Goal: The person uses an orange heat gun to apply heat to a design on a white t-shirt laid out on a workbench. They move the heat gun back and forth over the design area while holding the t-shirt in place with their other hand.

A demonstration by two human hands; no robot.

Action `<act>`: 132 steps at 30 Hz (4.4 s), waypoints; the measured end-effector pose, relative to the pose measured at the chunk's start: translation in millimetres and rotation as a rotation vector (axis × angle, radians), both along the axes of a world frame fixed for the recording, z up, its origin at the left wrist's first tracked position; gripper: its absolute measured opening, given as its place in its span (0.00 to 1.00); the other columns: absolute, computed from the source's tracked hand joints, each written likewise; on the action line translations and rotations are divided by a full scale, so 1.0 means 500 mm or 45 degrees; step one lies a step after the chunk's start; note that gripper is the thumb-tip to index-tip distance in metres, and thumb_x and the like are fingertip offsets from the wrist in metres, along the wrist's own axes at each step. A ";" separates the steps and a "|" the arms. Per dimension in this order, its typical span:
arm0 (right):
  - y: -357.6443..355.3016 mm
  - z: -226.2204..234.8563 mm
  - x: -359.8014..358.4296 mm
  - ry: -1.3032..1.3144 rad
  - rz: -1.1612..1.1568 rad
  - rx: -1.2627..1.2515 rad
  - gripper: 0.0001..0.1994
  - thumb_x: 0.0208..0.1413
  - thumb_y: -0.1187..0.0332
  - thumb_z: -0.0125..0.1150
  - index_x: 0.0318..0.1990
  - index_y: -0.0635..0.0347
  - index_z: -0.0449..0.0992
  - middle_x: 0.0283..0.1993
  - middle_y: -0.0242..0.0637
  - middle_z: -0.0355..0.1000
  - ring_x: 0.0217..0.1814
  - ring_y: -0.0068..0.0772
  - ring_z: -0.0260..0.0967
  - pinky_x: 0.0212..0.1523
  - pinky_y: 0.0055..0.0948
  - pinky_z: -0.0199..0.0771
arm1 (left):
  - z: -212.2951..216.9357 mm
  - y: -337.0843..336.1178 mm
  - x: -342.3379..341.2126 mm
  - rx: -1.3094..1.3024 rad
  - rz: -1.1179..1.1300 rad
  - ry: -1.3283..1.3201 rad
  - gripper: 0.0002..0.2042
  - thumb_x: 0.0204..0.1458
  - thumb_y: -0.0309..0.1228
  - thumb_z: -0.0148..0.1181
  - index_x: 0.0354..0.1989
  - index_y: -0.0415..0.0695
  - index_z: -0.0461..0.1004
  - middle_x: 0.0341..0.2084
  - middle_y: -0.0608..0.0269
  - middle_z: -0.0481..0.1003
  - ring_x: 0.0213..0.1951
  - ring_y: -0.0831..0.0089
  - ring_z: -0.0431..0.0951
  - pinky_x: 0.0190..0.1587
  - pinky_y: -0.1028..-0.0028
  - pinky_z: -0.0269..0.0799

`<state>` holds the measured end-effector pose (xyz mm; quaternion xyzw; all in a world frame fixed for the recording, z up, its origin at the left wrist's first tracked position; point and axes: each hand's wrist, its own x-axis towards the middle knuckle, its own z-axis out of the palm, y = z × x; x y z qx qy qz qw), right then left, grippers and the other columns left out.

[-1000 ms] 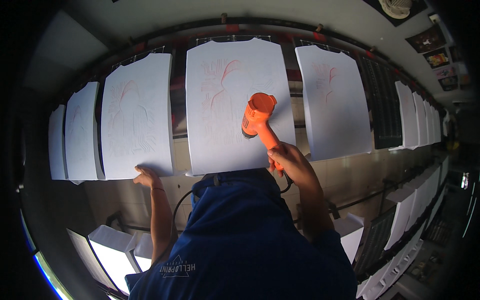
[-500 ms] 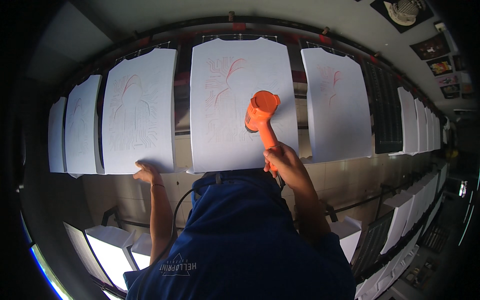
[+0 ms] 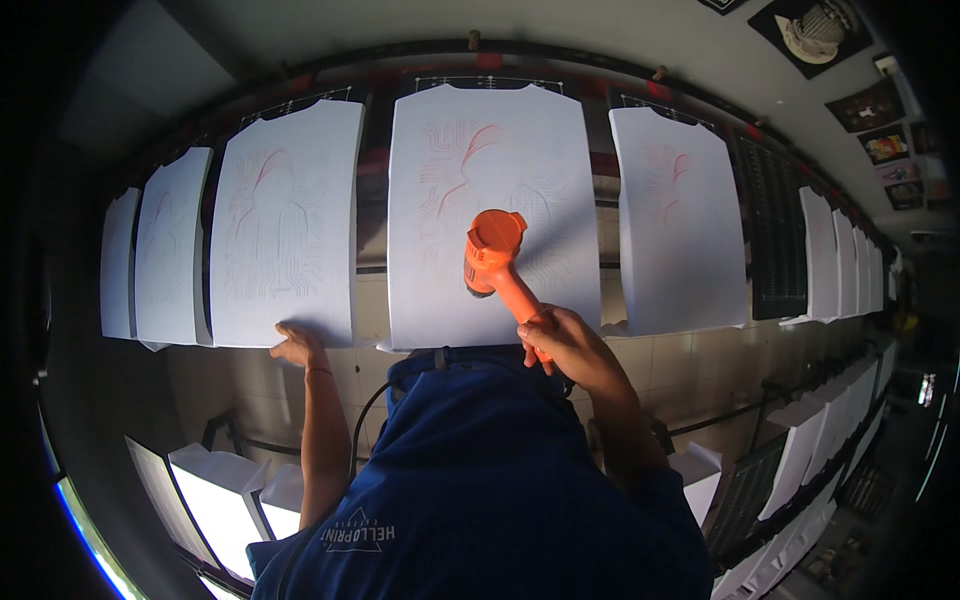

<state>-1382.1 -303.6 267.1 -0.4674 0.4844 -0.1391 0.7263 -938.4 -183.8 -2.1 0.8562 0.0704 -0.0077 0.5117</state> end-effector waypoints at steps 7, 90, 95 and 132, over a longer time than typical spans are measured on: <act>-0.001 -0.010 0.041 -0.021 -0.001 -0.103 0.13 0.59 0.63 0.54 0.39 0.66 0.67 0.28 0.33 0.67 0.26 0.21 0.67 0.21 0.20 0.64 | 0.023 -0.014 -0.012 0.147 0.025 0.064 0.31 0.57 0.49 0.50 0.52 0.31 0.50 0.41 0.29 0.69 0.40 0.41 0.74 0.43 0.52 0.72; -0.642 -0.063 -0.897 -0.042 -0.393 -0.230 0.16 0.57 0.58 0.57 0.40 0.64 0.71 0.28 0.32 0.69 0.26 0.22 0.69 0.18 0.20 0.62 | 0.164 -0.620 -1.087 0.910 -2.127 -0.924 0.14 0.43 0.40 0.61 0.34 0.44 0.76 0.48 0.58 0.72 0.58 0.63 0.63 0.70 0.56 0.41; -0.635 -0.064 -0.948 0.001 -0.548 -0.275 0.14 0.57 0.58 0.58 0.39 0.61 0.70 0.28 0.31 0.68 0.26 0.22 0.68 0.18 0.19 0.62 | 0.162 -0.617 -1.085 0.906 -2.118 -0.931 0.14 0.43 0.40 0.61 0.33 0.44 0.77 0.48 0.58 0.72 0.58 0.63 0.64 0.70 0.56 0.41; -0.535 -0.032 -1.015 0.097 -0.669 -0.196 0.13 0.58 0.60 0.56 0.40 0.61 0.70 0.29 0.31 0.68 0.26 0.20 0.66 0.19 0.18 0.62 | 0.163 -0.616 -1.090 0.883 -2.117 -0.972 0.13 0.45 0.40 0.60 0.32 0.44 0.77 0.47 0.61 0.72 0.56 0.65 0.64 0.70 0.58 0.41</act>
